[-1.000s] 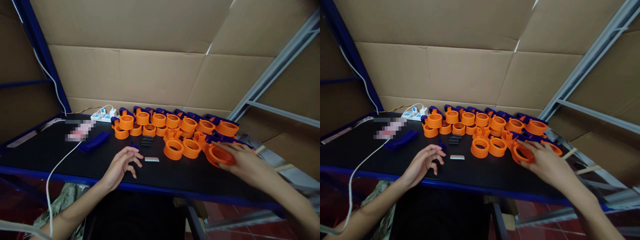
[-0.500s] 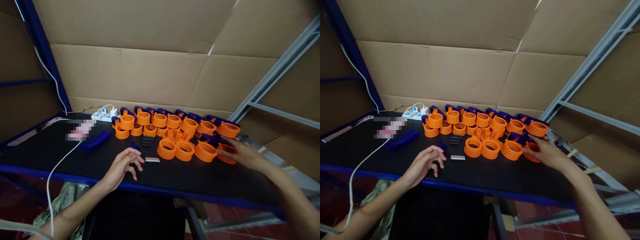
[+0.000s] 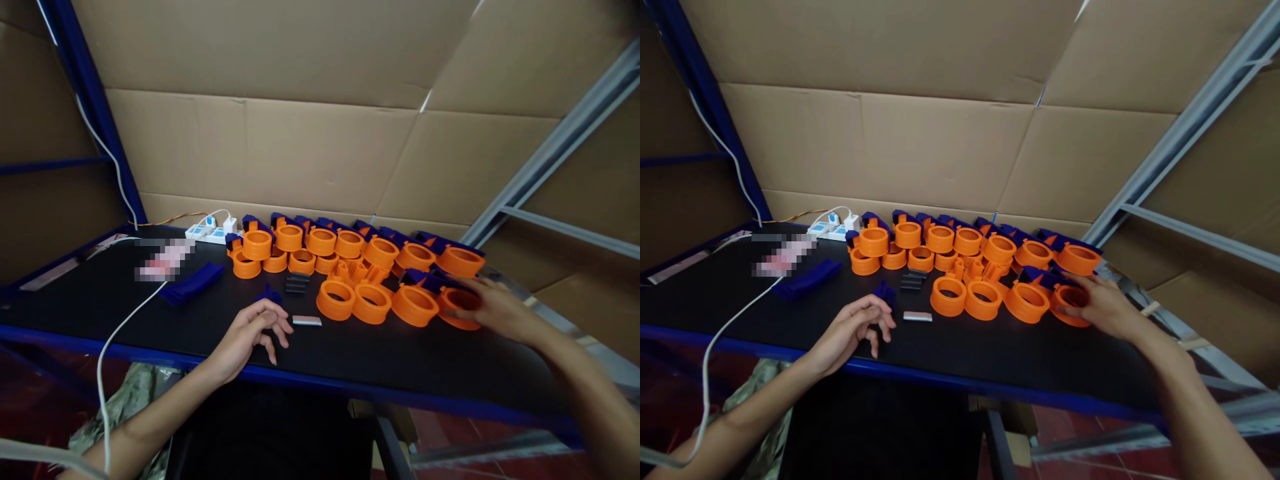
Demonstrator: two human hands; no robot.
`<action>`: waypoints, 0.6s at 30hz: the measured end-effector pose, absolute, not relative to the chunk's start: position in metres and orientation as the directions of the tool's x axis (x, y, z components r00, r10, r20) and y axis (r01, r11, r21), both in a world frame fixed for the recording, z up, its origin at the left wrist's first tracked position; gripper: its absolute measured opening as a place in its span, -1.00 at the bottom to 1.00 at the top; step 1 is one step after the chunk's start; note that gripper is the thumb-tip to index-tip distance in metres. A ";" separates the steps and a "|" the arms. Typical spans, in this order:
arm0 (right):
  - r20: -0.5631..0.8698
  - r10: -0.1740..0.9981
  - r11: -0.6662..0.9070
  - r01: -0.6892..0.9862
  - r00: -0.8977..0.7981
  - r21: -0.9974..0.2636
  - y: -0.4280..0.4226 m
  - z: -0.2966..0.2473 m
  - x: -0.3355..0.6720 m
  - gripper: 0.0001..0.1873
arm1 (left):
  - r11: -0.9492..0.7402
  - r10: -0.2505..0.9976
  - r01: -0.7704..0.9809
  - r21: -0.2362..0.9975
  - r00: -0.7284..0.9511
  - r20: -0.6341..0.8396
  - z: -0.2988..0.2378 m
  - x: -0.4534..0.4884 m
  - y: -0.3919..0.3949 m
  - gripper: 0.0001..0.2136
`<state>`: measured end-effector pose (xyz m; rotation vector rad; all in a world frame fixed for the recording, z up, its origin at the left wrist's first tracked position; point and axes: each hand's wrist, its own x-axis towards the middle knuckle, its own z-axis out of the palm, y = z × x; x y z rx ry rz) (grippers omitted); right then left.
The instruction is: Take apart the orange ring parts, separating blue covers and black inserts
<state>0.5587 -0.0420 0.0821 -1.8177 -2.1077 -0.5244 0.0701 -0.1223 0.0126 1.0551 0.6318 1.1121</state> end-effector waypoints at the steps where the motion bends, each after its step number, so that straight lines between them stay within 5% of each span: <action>1: 0.397 0.904 0.119 0.986 -0.158 0.121 -0.045 0.085 0.560 -0.43 | 0.071 0.932 -0.404 0.912 0.352 0.084 0.013 0.070 -0.122 -0.78; 3: 0.328 0.933 0.077 0.973 -0.148 0.219 -0.054 0.092 0.560 -0.36 | 0.069 0.932 -0.402 0.913 0.353 0.085 0.013 0.071 -0.123 -0.79; 9: 0.563 0.812 0.018 0.971 -0.153 0.238 -0.096 0.119 0.518 -0.29 | 0.053 0.922 -0.392 0.919 0.372 0.105 0.010 0.069 -0.122 -0.78; 12: 0.645 0.731 0.201 0.974 -0.222 0.107 -0.125 0.128 0.461 -0.22 | 0.022 0.886 -0.385 0.923 0.434 0.160 0.011 0.068 -0.123 -0.72; 18: 0.558 0.724 0.545 0.832 -0.405 -0.103 -0.170 0.110 0.334 -0.18 | -0.021 0.748 -0.476 0.879 0.576 0.330 0.014 0.070 -0.131 -0.43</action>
